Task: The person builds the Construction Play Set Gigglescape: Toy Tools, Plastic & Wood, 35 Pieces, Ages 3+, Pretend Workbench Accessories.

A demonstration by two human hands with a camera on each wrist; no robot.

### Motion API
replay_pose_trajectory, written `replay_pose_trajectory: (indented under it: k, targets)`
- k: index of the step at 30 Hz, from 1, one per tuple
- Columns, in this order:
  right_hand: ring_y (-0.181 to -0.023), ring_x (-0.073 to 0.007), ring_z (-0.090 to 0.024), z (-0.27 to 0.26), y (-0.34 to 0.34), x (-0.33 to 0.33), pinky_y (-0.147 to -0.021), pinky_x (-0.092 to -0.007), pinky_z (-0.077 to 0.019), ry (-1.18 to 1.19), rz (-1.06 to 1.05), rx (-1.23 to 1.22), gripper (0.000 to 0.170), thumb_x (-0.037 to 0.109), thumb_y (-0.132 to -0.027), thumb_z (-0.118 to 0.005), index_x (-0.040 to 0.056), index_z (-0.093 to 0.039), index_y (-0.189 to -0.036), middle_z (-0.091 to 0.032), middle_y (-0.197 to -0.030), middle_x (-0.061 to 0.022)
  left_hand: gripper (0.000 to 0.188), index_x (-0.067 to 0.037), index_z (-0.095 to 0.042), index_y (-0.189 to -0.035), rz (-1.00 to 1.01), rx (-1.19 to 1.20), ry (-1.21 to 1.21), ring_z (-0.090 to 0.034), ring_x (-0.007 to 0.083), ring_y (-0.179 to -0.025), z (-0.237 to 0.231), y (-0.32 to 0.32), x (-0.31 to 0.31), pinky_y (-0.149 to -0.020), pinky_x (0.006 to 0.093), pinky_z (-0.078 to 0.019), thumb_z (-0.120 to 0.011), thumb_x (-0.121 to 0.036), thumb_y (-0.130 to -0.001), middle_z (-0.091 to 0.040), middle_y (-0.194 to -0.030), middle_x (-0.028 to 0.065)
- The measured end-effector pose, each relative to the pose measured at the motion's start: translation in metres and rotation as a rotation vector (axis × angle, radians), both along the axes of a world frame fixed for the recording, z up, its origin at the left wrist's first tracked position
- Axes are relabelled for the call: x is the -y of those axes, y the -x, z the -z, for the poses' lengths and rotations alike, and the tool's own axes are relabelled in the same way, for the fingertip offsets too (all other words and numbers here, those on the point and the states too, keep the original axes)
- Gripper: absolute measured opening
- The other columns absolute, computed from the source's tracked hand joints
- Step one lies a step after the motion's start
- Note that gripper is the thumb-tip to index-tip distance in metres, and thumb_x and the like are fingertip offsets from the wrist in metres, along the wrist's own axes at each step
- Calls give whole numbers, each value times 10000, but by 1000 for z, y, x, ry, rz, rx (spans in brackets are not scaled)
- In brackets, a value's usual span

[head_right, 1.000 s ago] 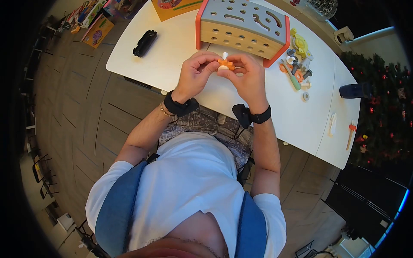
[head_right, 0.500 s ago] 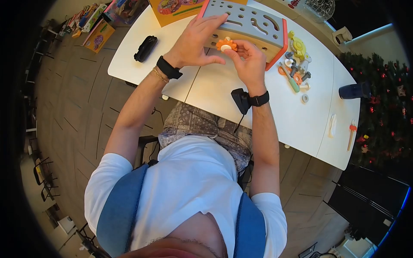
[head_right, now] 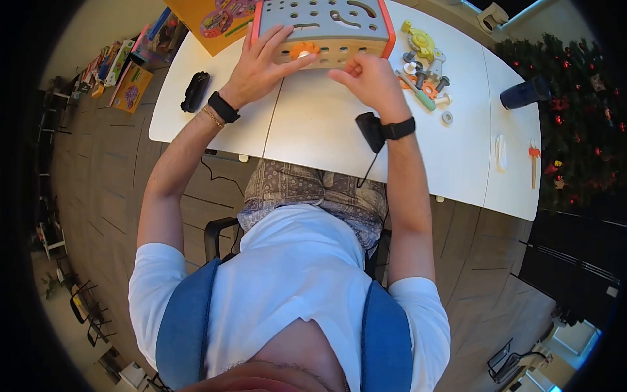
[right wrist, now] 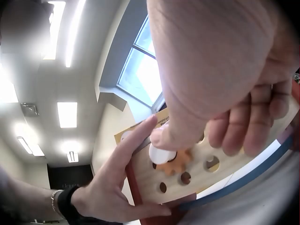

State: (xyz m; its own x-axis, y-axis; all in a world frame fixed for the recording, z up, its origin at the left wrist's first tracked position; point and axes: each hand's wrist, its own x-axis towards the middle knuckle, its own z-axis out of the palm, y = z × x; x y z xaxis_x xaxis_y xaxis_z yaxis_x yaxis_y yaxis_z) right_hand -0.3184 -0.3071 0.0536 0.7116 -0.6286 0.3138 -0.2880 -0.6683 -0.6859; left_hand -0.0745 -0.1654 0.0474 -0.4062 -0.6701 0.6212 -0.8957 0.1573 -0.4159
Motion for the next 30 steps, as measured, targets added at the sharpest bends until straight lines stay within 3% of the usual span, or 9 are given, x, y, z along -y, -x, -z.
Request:
replay_pose_trajectory:
  k: [1,5,9,14,16,20,22,28,30]
  targets:
    - [-646,-202,-675,-2,19,11,-613,-326,-530,31,20,-88,396,376,-811,-838,3,-706,-841,-699,-704,-97,692,-441,-548,-1438,40,-14,-11,-428,312,-1384,2,-2,-1,-1074,579,-352,-635,-74,-858,-414,-1515,149]
    - [-646,-204,-680,13,78,67,-613,-316,-531,41,302,-86,334,312,-866,-792,-13,-715,-872,-708,-722,-113,678,-431,-551,-1439,86,-18,14,-419,322,-1389,6,-5,0,-1062,564,-363,-640,-88,-861,-423,-1500,156]
    - [-690,-237,-701,10,102,95,-664,-351,-556,47,500,-151,270,253,-907,-739,-15,-720,-936,-728,-780,-142,665,-413,-521,-1472,-24,28,2,-424,345,-1367,5,4,1,-1056,581,-354,-615,-111,-887,-425,-1487,186]
    - [-751,-295,-717,12,92,114,-712,-385,-564,268,392,-189,187,171,-916,-701,5,-726,-999,-736,-848,-167,677,-408,-479,-1504,-111,75,-1,-440,359,-1330,4,16,4,-1060,612,-329,-595,-116,-904,-447,-1446,197]
    - [-867,-326,-715,4,81,119,-778,-429,-570,262,413,-486,167,201,-932,-678,62,-731,-1008,-745,-946,-146,674,-407,-481,-1502,-242,89,33,-450,341,-1317,5,24,5,-1078,625,-305,-591,-109,-907,-464,-1419,183]
    - [-900,-331,-710,16,82,149,-807,-444,-567,302,410,-547,173,213,-936,-674,81,-736,-1030,-747,-965,-136,716,-406,-488,-1495,-250,88,36,-460,318,-1307,-3,23,9,-1092,629,-287,-650,-119,-860,-469,-1418,167]
    - [-889,-325,-712,21,87,151,-807,-432,-567,270,375,-499,182,207,-933,-679,73,-736,-1042,-747,-964,-144,821,-393,-516,-1478,-91,-23,28,-476,311,-1292,-9,13,6,-1118,606,-277,-749,-106,-744,-486,-1410,156]
    - [-847,-288,-725,27,122,154,-788,-375,-572,138,306,-310,237,184,-914,-711,1,-723,-1064,-745,-936,-180,893,-351,-617,-1391,4,-313,26,-515,310,-1254,-31,7,-26,-1109,562,-327,-859,-128,-561,-513,-1410,163]
    - [-844,-276,-725,25,133,153,-780,-364,-575,121,347,-222,233,177,-912,-720,-5,-721,-1058,-746,-938,-172,847,-289,-639,-1376,8,-331,39,-508,342,-1272,-42,11,-35,-1099,540,-372,-863,-133,-574,-500,-1423,191]
